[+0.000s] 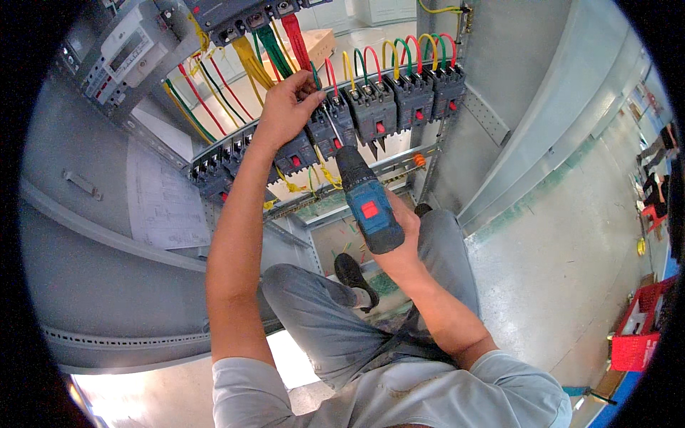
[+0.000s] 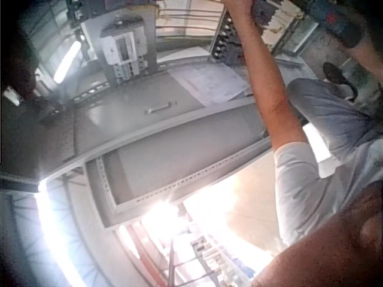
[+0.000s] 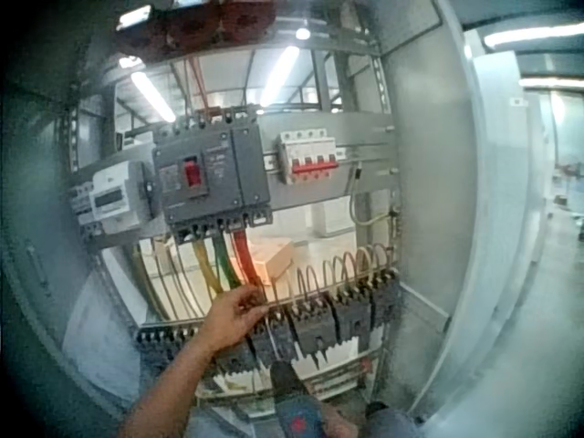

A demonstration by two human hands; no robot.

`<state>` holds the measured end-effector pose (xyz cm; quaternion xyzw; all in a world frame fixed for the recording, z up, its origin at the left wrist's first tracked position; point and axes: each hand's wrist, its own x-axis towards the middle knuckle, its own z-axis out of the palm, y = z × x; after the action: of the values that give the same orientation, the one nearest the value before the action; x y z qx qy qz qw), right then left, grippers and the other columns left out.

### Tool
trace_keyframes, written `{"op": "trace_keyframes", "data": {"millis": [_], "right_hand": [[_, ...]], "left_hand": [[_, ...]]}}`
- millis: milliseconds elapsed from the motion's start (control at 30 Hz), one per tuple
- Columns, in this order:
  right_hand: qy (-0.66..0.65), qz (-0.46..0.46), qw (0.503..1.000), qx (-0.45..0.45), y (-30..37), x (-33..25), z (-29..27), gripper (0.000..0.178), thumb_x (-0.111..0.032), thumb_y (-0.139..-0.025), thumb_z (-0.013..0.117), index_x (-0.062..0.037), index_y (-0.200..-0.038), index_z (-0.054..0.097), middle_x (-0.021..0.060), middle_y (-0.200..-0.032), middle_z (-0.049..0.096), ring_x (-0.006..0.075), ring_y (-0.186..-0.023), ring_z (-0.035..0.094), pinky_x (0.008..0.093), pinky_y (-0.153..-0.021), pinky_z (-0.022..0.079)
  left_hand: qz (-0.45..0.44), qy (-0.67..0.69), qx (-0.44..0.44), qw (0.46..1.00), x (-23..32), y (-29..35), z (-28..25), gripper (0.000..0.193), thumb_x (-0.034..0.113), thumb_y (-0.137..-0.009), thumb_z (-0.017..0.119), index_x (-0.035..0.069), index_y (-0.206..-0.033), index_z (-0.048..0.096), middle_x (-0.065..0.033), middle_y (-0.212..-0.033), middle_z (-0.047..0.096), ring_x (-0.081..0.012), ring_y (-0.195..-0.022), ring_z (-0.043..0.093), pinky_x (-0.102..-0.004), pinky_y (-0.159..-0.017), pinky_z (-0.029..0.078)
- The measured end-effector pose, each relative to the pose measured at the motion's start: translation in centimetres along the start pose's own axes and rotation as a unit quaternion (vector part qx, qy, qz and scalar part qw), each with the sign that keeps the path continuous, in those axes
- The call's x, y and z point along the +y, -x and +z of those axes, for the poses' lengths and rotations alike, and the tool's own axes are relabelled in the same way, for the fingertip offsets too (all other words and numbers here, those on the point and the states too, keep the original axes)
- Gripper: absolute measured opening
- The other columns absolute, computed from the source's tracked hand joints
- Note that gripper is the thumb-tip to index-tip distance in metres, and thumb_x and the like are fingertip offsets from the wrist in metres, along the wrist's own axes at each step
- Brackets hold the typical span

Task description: The person uses a cordless drill to tighten screws on multiple circuit breakers inside an open electrical panel. They hold wires in place with one hand while operating the drill with the other, moving sequentially across several breakers.

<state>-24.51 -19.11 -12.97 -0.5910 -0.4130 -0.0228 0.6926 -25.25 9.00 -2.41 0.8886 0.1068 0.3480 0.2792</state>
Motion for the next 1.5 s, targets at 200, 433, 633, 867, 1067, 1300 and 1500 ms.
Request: {"op": "trace_keyframes", "data": {"millis": [200,433,633,867,1067,1300,1500], "right_hand": [[-0.012,0.008,1.000,-0.010,-0.4,-0.1,0.2,0.040,0.001,-0.077,0.077,0.0010,-0.116,0.067,0.0123,-0.092,0.070,0.0196,-0.080,0.067,0.0334,-0.078,0.055],[-0.008,0.018,1.000,-0.013,0.0,0.2,1.1,0.042,0.000,-0.079,0.078,-0.0003,-0.118,0.066,0.0107,-0.091,0.070,0.0185,-0.078,0.066,0.0326,-0.076,0.054],[-0.031,0.028,0.999,0.010,0.8,1.3,1.4,0.039,-0.003,-0.079,0.080,-0.0012,-0.115,0.066,0.0097,-0.091,0.071,0.0199,-0.080,0.068,0.0329,-0.076,0.055],[-0.041,0.081,0.996,-0.016,1.9,1.0,-1.3,0.086,-0.036,-0.069,0.091,0.0005,-0.139,0.056,0.0206,-0.123,0.068,0.0313,-0.109,0.069,0.0433,-0.097,0.054],[-0.068,0.011,0.997,-0.030,3.0,0.1,1.5,0.081,-0.021,-0.075,0.083,-0.0009,-0.147,0.050,0.0232,-0.118,0.067,0.0432,-0.109,0.066,0.0472,-0.091,0.054],[-0.179,-0.088,0.978,-0.063,2.9,0.1,-3.4,0.070,-0.021,-0.081,0.082,-0.0023,-0.143,0.055,0.0213,-0.124,0.066,0.0412,-0.106,0.068,0.0456,-0.092,0.053],[-0.185,0.056,0.979,-0.063,4.5,5.6,-8.1,0.053,-0.025,-0.083,0.087,-0.0034,-0.124,0.063,0.0126,-0.098,0.071,0.0243,-0.083,0.069,0.0381,-0.076,0.056]], "left_hand": [[-0.010,0.008,-0.019,1.000,0.2,-0.2,-0.2,0.030,0.011,-0.089,0.077,-0.002,-0.115,0.067,-0.0072,-0.087,0.071,-0.0142,-0.080,0.067,-0.0306,-0.077,0.055],[-0.022,-0.003,-0.031,0.999,0.3,0.1,-0.6,0.028,0.014,-0.090,0.076,-0.001,-0.113,0.068,-0.0050,-0.086,0.070,-0.0128,-0.081,0.066,-0.0292,-0.076,0.054],[-0.062,0.008,-0.034,0.997,1.5,-0.2,-0.1,0.025,0.019,-0.091,0.075,0.000,-0.107,0.069,-0.0022,-0.084,0.066,-0.0102,-0.080,0.060,-0.0287,-0.073,0.049],[-0.077,0.121,-0.077,0.987,3.5,-1.6,4.1,0.034,0.024,-0.099,0.068,0.000,-0.122,0.070,-0.0049,-0.105,0.072,-0.0134,-0.094,0.064,-0.0287,-0.082,0.051],[-0.089,-0.061,0.062,0.992,-2.5,3.2,-3.3,0.053,0.041,-0.104,0.064,-0.004,-0.130,0.065,-0.0123,-0.118,0.069,-0.0212,-0.102,0.060,-0.0374,-0.089,0.049],[-0.108,-0.020,0.025,0.994,-3.5,1.9,-3.2,0.071,0.050,-0.103,0.063,-0.006,-0.144,0.054,-0.0159,-0.127,0.065,-0.0229,-0.107,0.061,-0.0343,-0.091,0.050],[-0.106,-0.092,0.012,0.990,-5.5,1.2,-4.4,0.069,0.050,-0.103,0.061,-0.008,-0.139,0.056,-0.0210,-0.128,0.065,-0.0267,-0.109,0.062,-0.0378,-0.093,0.050]]}}
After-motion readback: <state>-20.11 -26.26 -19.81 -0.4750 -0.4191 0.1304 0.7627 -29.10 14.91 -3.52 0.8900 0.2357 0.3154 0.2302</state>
